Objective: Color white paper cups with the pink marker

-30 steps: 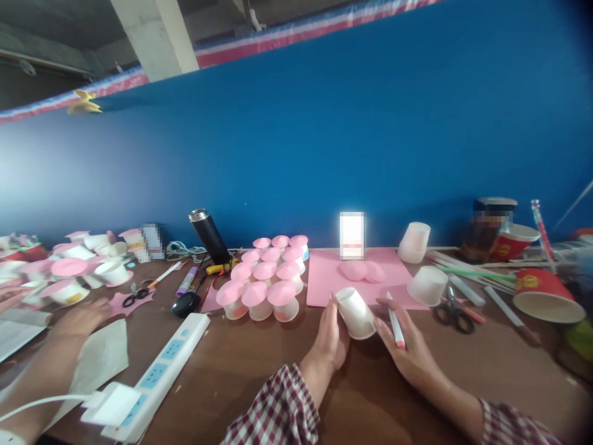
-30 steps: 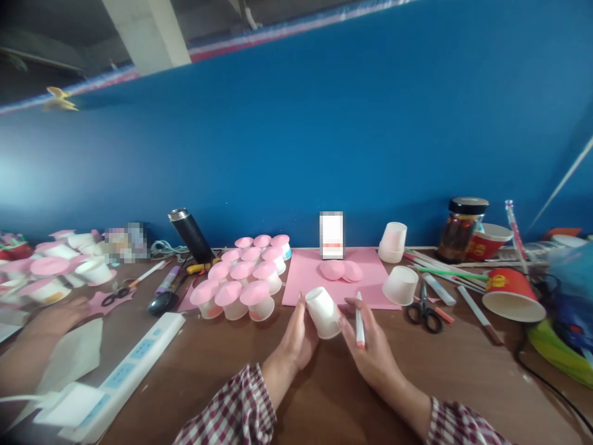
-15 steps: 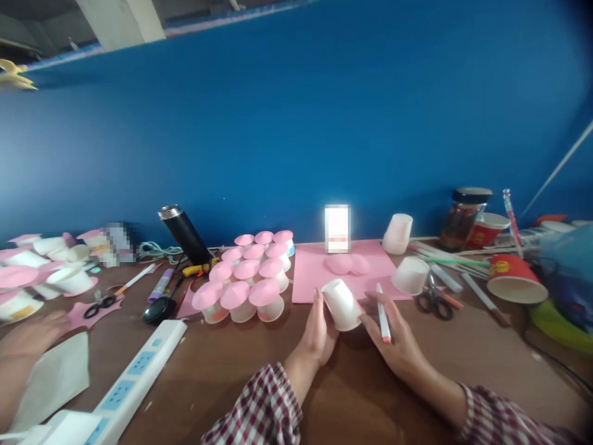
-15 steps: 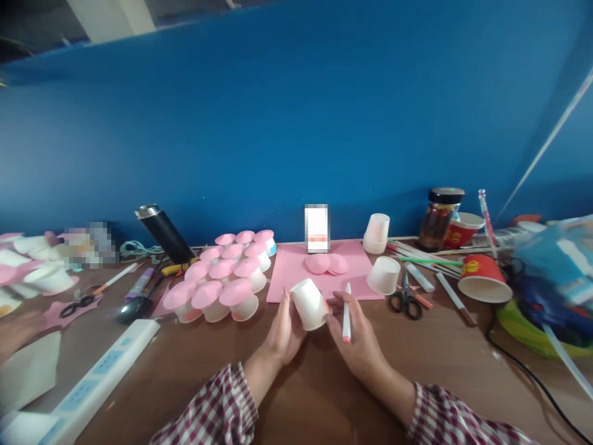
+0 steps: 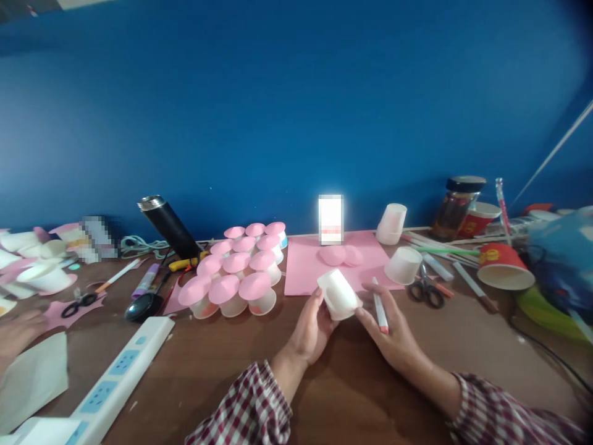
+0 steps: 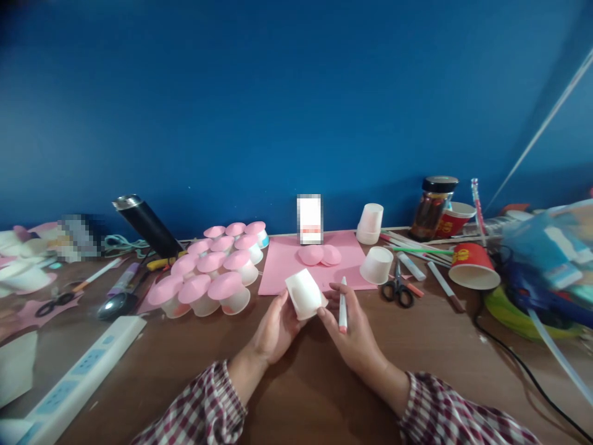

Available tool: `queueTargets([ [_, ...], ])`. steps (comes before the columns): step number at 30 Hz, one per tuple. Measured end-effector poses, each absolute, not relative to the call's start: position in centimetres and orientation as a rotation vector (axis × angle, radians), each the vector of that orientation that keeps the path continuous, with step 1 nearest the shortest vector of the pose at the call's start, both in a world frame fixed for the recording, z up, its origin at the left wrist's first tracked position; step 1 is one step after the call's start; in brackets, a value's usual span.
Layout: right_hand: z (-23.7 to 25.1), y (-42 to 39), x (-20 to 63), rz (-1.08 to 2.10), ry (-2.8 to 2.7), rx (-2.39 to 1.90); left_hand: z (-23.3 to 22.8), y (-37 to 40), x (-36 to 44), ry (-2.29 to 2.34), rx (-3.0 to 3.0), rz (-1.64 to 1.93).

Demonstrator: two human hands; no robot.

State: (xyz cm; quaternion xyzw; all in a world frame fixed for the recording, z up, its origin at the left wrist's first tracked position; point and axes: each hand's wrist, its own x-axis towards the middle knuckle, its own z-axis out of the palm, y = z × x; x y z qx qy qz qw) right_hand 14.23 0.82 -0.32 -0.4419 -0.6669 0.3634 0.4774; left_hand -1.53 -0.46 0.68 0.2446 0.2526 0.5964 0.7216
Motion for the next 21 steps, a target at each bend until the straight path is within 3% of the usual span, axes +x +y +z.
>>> queueTargets([
  [21, 0.1, 0.0, 14.1, 0.752, -1.609, -0.963, 1.0, -0.8, -1.6, 0.665, 0.54, 1.34],
])
